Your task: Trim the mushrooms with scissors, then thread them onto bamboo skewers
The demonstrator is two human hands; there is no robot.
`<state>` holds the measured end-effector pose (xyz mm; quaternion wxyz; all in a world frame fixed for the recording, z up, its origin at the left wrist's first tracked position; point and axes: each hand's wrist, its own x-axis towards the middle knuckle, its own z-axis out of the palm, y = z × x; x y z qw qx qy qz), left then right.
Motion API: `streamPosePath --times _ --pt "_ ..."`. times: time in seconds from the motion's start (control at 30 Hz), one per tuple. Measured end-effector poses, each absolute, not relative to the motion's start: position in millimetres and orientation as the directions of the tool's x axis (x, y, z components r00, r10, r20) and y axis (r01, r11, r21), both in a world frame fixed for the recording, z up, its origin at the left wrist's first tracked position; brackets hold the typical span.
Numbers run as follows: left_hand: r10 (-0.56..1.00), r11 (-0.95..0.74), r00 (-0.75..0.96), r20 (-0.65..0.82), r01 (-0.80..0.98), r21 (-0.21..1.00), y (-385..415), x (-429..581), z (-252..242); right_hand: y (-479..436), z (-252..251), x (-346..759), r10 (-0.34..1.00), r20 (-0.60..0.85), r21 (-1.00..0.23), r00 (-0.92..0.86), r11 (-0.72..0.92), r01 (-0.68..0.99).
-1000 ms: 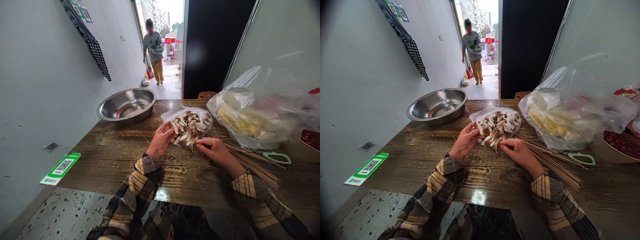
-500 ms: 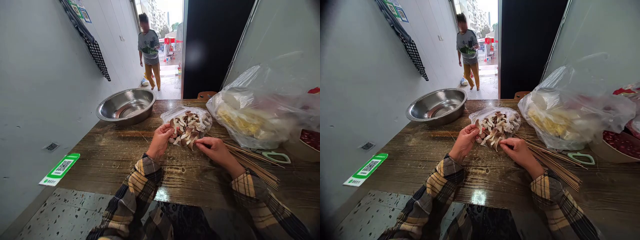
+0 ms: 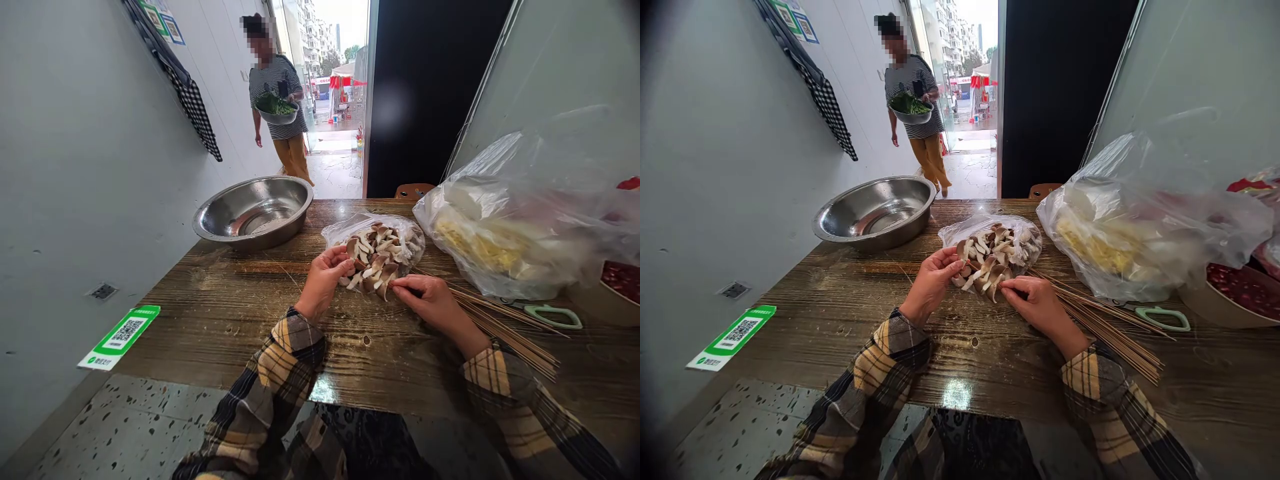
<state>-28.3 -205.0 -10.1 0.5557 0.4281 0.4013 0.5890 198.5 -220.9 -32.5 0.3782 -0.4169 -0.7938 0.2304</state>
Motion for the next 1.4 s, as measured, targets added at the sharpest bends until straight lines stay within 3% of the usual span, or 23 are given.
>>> streamPosePath --times 0.3,0.83,1.0,1.4 --pt "0.998 -0.065 -0.030 0.059 -0.323 0.944 -204.6 -27.8 -10.0 -221.1 -36.0 194.4 0.828 0.426 -0.682 -0.365 0.559 0.472" --pt "0.987 -0.018 0.150 0.052 -0.220 0.975 -207.6 -23.4 -10.6 -221.9 -38.1 192.7 0.824 0.433 -0.686 -0.366 0.564 0.459" --pt "0.990 0.013 0.136 0.025 -0.274 0.962 -206.5 -22.9 -14.2 -222.4 -36.8 191.8 0.834 0.442 -0.701 -0.330 0.551 0.453" --pt "0.991 -0.038 0.118 0.060 -0.181 0.983 -210.5 -18.5 -12.8 -221.9 -37.5 192.8 0.816 0.455 -0.690 -0.356 0.576 0.438"
